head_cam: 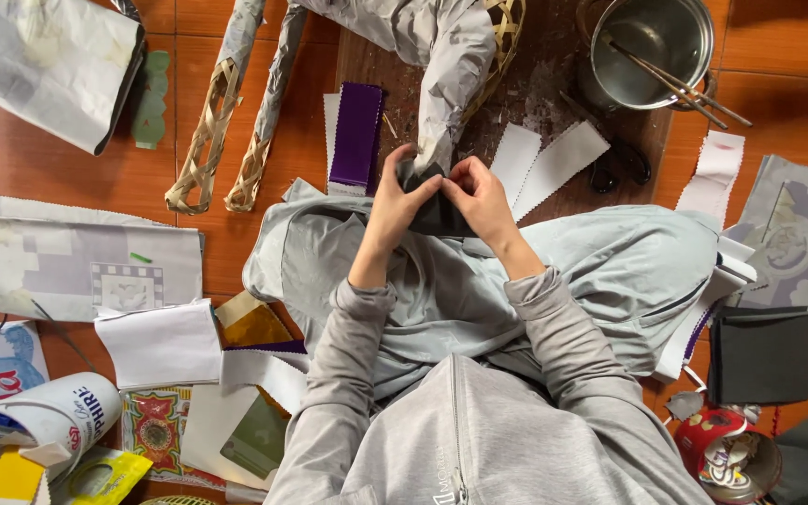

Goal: Wrapping animal-shaped craft frames with paper and fabric strips using adhesive.

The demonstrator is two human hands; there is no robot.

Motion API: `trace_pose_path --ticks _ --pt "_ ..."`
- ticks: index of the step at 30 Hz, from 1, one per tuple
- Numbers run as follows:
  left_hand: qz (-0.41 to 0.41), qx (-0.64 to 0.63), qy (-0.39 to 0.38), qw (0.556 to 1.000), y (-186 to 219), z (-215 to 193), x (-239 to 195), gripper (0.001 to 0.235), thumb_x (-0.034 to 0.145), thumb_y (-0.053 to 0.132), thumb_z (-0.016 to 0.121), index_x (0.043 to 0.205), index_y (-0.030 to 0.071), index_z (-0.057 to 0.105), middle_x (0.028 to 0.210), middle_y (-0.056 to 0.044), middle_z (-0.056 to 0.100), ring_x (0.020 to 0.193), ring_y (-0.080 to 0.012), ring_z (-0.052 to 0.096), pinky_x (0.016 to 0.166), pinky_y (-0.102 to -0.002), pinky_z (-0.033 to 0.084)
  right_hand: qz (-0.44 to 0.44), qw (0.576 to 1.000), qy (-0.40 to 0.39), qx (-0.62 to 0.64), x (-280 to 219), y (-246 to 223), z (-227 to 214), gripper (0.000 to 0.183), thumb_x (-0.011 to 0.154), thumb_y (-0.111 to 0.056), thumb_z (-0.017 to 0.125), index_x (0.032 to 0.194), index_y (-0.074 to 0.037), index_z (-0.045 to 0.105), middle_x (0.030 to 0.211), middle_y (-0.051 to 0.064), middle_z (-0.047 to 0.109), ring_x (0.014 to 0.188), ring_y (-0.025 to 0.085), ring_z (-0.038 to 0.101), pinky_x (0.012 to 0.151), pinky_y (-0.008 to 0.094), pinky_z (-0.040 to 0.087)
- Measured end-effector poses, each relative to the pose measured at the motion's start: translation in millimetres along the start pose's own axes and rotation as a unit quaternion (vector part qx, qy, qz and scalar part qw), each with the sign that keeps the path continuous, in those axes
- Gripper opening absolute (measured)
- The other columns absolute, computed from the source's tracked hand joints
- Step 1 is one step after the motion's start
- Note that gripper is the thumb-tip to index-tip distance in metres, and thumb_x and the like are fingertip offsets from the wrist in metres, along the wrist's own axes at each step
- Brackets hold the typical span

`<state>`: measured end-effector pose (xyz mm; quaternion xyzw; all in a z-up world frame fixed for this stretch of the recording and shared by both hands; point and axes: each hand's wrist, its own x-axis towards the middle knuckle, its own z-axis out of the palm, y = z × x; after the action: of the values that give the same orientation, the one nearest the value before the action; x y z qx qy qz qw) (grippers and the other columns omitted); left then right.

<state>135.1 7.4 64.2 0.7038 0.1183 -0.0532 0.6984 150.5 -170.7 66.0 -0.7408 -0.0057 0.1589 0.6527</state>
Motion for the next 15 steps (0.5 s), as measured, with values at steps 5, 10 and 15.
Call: trace_pose_path --ticks 5,10,15 --pt "-0.087 -0.056 -0.131 0.986 10.3 -9.0 19.1 0.087 0.086 0.023 0.083 0.154 -0.001 0.034 0.139 -0.016 0.059 0.124 -0.0207 0.059 0.106 -0.032 0.049 0.002 0.999 -0.038 0.025 3.8 8.8 -3.6 0.014 0.099 -0.008 0.070 0.102 -0.001 0.058 0.089 -0.002 0.060 0.079 0.004 0.055 0.069 0.022 0.048" --pt "-0.144 -0.106 -0.191 0.965 16.6 -7.8 25.3 0.095 0.081 0.022 0.085 0.155 0.000 0.031 0.134 -0.016 0.060 0.121 -0.0216 0.060 0.102 -0.031 0.050 0.047 0.996 -0.058 0.038 3.6 5.8 -10.4 0.014 0.100 -0.008 0.069 0.105 -0.001 0.059 0.090 -0.002 0.061 0.079 0.003 0.055 0.068 0.021 0.048" --pt "-0.116 -0.111 -0.152 0.975 -6.0 5.2 25.7 0.097 0.079 0.021 0.087 0.154 -0.003 0.031 0.135 -0.018 0.060 0.120 -0.0226 0.061 0.102 -0.031 0.050 0.022 0.989 0.079 -0.125 -49.7 -37.4 -33.7 0.010 0.101 -0.008 0.067 0.105 0.001 0.066 0.091 0.007 0.070 0.080 0.008 0.061 0.068 0.025 0.050"
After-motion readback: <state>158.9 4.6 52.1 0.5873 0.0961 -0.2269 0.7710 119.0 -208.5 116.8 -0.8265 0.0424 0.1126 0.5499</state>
